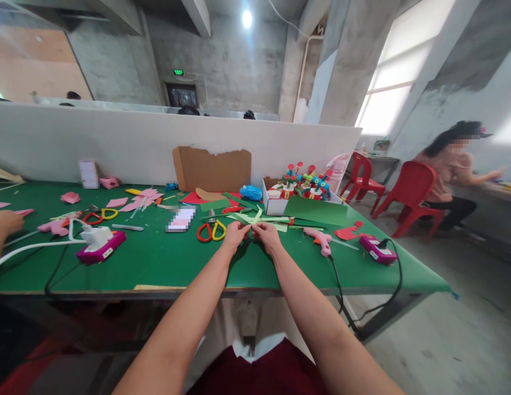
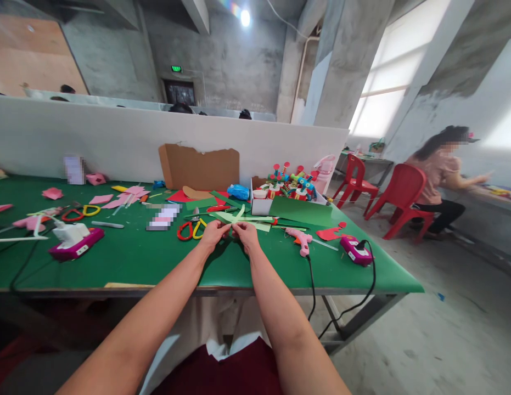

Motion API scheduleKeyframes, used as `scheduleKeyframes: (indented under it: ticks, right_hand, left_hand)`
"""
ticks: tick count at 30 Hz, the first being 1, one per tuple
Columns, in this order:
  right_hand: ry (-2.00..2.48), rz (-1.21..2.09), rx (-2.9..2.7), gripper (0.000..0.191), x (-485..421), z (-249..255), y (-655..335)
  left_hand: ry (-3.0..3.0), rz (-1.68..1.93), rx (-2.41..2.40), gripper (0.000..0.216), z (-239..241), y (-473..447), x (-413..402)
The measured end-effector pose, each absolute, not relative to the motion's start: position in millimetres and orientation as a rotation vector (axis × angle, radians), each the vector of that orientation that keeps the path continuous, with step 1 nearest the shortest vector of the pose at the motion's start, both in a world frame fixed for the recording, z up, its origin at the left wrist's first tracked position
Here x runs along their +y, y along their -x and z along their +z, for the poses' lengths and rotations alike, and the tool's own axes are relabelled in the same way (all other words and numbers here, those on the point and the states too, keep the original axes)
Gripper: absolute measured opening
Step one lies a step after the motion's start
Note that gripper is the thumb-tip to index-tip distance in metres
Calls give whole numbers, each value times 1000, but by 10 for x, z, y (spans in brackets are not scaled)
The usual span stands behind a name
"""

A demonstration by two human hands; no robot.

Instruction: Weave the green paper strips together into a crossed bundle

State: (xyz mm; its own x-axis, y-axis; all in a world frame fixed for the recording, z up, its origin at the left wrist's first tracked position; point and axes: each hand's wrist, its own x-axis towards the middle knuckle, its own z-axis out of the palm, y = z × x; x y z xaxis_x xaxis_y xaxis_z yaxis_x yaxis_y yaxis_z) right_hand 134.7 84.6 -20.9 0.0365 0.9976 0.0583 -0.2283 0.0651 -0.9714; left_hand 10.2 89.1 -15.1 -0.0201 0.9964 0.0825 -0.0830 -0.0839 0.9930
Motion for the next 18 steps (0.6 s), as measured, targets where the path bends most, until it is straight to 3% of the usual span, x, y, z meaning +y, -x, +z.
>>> scheduleKeyframes:
  ticks: [7, 18]
  right_hand:
    - [997, 1116, -1118, 29, 887, -213, -1342]
    - [994, 1199, -1087, 33, 836, -178, -1352]
  left_hand:
    - [-1109, 1296, 1050, 29, -157, -97, 893]
    - [-1117, 1302, 1027, 35, -115, -124, 866]
